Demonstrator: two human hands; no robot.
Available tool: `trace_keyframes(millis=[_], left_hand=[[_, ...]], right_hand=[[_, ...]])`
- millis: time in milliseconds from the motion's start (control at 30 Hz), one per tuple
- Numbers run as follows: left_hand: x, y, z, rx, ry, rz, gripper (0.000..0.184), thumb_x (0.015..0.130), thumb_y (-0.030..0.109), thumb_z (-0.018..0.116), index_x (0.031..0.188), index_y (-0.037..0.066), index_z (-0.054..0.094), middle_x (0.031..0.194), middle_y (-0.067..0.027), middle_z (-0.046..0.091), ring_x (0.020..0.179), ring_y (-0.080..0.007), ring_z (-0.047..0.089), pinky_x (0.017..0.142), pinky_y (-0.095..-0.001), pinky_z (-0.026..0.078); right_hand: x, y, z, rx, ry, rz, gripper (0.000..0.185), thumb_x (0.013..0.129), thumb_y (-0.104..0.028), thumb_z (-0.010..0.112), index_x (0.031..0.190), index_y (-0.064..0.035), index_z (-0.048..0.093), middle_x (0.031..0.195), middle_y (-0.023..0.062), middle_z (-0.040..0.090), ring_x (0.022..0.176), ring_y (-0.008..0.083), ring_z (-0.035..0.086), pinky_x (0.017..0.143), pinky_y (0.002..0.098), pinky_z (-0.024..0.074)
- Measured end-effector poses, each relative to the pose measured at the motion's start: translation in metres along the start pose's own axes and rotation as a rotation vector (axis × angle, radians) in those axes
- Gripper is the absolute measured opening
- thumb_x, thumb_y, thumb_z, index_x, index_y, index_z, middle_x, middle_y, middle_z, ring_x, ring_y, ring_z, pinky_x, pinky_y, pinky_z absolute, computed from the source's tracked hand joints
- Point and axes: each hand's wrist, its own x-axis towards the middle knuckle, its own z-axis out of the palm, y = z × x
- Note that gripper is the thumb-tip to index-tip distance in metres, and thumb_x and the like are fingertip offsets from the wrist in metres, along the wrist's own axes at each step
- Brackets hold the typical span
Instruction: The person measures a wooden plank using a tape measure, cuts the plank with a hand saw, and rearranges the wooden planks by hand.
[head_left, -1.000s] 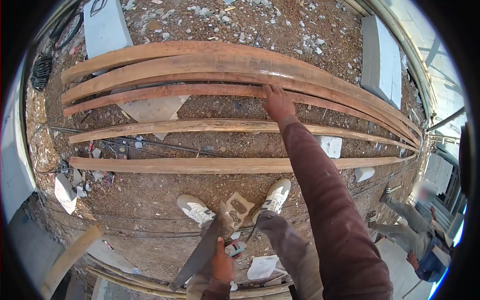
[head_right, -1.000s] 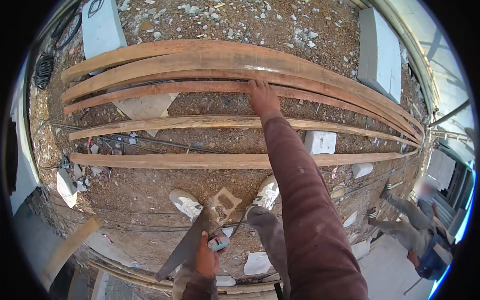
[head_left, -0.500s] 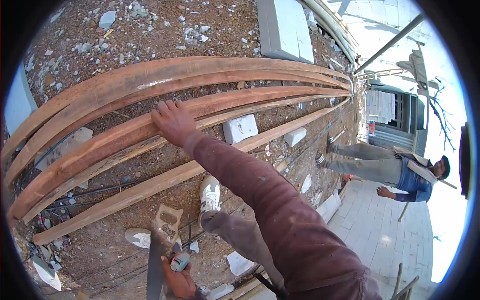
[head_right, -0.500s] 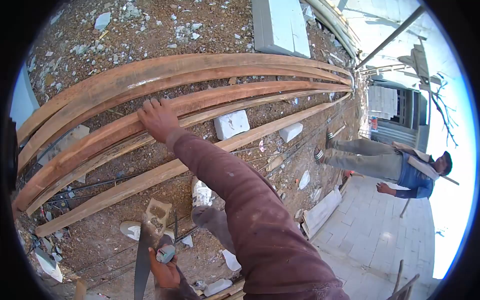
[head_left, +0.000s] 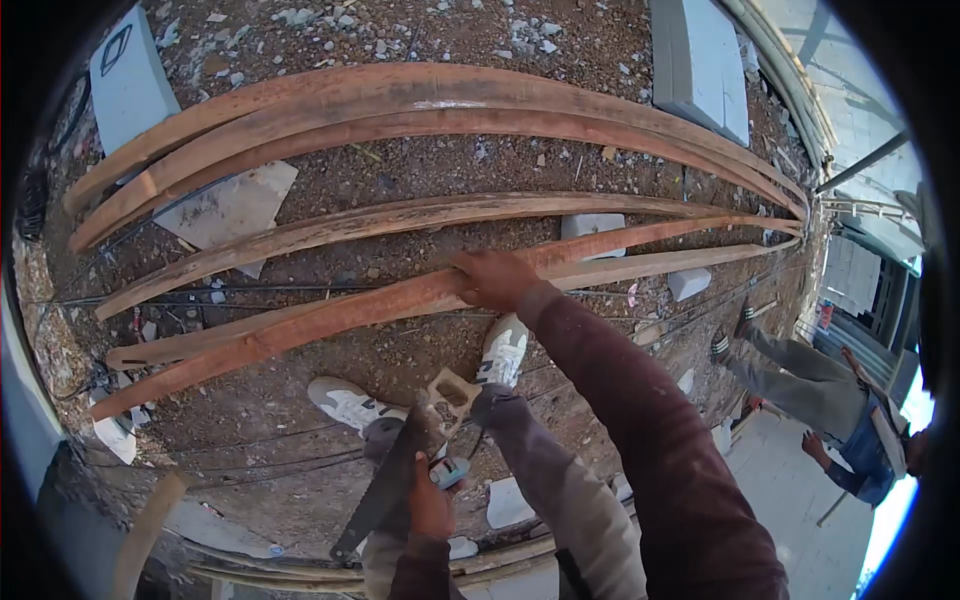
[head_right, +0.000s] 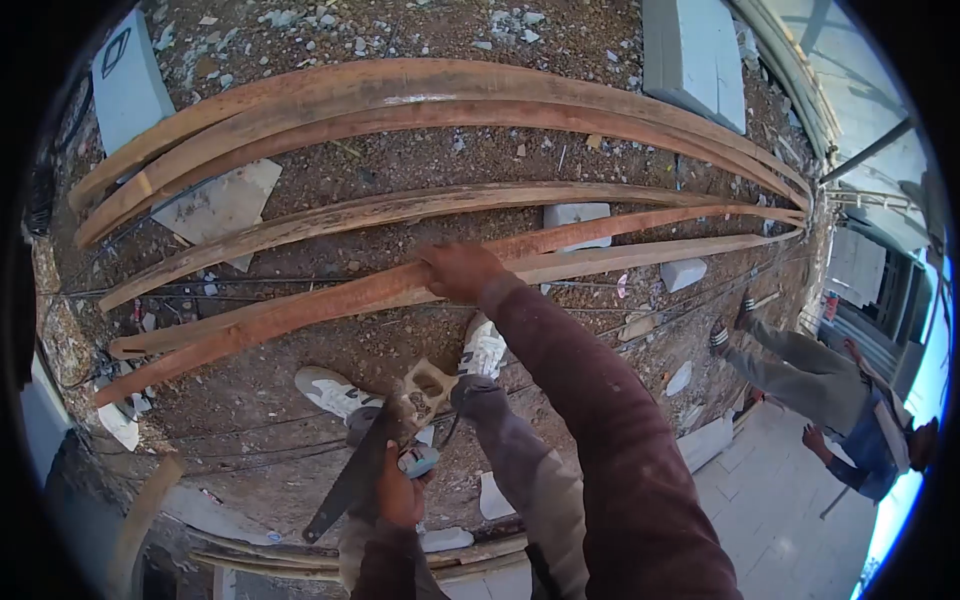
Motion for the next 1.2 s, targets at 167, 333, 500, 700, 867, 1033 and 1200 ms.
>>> trace_keyframes(millis=[167, 333, 500, 700, 867, 1033, 1200], left_hand=[[0.004, -0.004, -0.008, -0.073, -0.053, 0.0, 0.045, 0.105, 0.049, 0.047, 0.113, 0.007, 0.062, 0.099, -0.0094, 0.072, 0.088, -0.0225, 0.07, 0.067, -0.0358, 0.054], [-0.005, 0.009, -0.004, -0.099, -0.065, 0.017, 0.047, 0.106, 0.049, 0.046, 0.114, 0.005, 0.062, 0.098, -0.0109, 0.072, 0.084, -0.0226, 0.068, 0.066, -0.0328, 0.052], [-0.006, 0.009, -0.004, -0.067, -0.04, 0.018, 0.047, 0.104, 0.05, 0.05, 0.122, 0.007, 0.058, 0.104, -0.0095, 0.071, 0.088, -0.0221, 0.068, 0.067, -0.0345, 0.053], [-0.002, 0.01, -0.01, -0.027, -0.101, 0.039, 0.046, 0.104, 0.05, 0.05, 0.12, 0.008, 0.058, 0.1, -0.0085, 0.071, 0.086, -0.0214, 0.068, 0.064, -0.0344, 0.053], [0.006, 0.006, -0.009, -0.048, -0.063, 0.037, 0.044, 0.103, 0.051, 0.051, 0.112, 0.009, 0.06, 0.095, -0.0062, 0.07, 0.078, -0.0198, 0.066, 0.062, -0.0333, 0.052], [0.015, -0.009, -0.018, 0.007, -0.03, 0.052, 0.046, 0.102, 0.052, 0.052, 0.115, 0.009, 0.059, 0.098, -0.006, 0.069, 0.08, -0.0194, 0.065, 0.063, -0.0331, 0.051], [0.012, -0.026, -0.017, -0.007, 0.039, -0.028, 0.045, 0.102, 0.051, 0.052, 0.118, 0.01, 0.058, 0.103, -0.006, 0.068, 0.081, -0.0204, 0.065, 0.063, -0.0342, 0.051]], right_hand=[[0.055, 0.016, -0.009, -0.086, 0.174, 0.053, 0.05, 0.086, -0.034, 0.071, 0.126, -0.0101, 0.055, 0.125, 0.0191, 0.062, 0.125, 0.0386, 0.055, 0.111, 0.0505, 0.0383], [0.084, -0.003, -0.023, -0.298, 0.259, 0.172, 0.06, 0.083, -0.039, 0.076, 0.125, -0.0067, 0.048, 0.131, 0.0163, 0.057, 0.129, 0.0343, 0.051, 0.113, 0.0483, 0.0355], [0.103, 0.018, -0.002, -0.456, 0.464, 0.157, 0.047, 0.083, -0.025, 0.073, 0.123, -0.0099, 0.053, 0.12, 0.0119, 0.06, 0.12, 0.0299, 0.055, 0.106, 0.0467, 0.0397], [0.058, 0.009, 0.011, -0.499, 0.583, 0.042, 0.031, 0.083, -0.022, 0.071, 0.111, -0.013, 0.061, 0.111, 0.0087, 0.059, 0.11, 0.0271, 0.055, 0.093, 0.0436, 0.0417], [-0.04, -0.026, 0.007, -0.381, 0.558, -0.009, 0.02, 0.086, -0.024, 0.064, 0.103, -0.0135, 0.064, 0.112, 0.0101, 0.059, 0.11, 0.0277, 0.053, 0.095, 0.0455, 0.0408], [-0.052, -0.021, 0.062, -0.461, 0.592, 0.021, 0.052, 0.08, -0.027, 0.07, 0.129, -0.0116, 0.062, 0.117, 0.0074, 0.057, 0.116, 0.0283, 0.05, 0.099, 0.0448, 0.0392], [-0.014, -0.009, 0.082, -0.443, 0.064, 0.11, 0.041, 0.09, -0.025, 0.065, 0.128, -0.0111, 0.064, 0.135, 0.0105, 0.056, 0.132, 0.0301, 0.045, 0.112, 0.0476, 0.0351]])
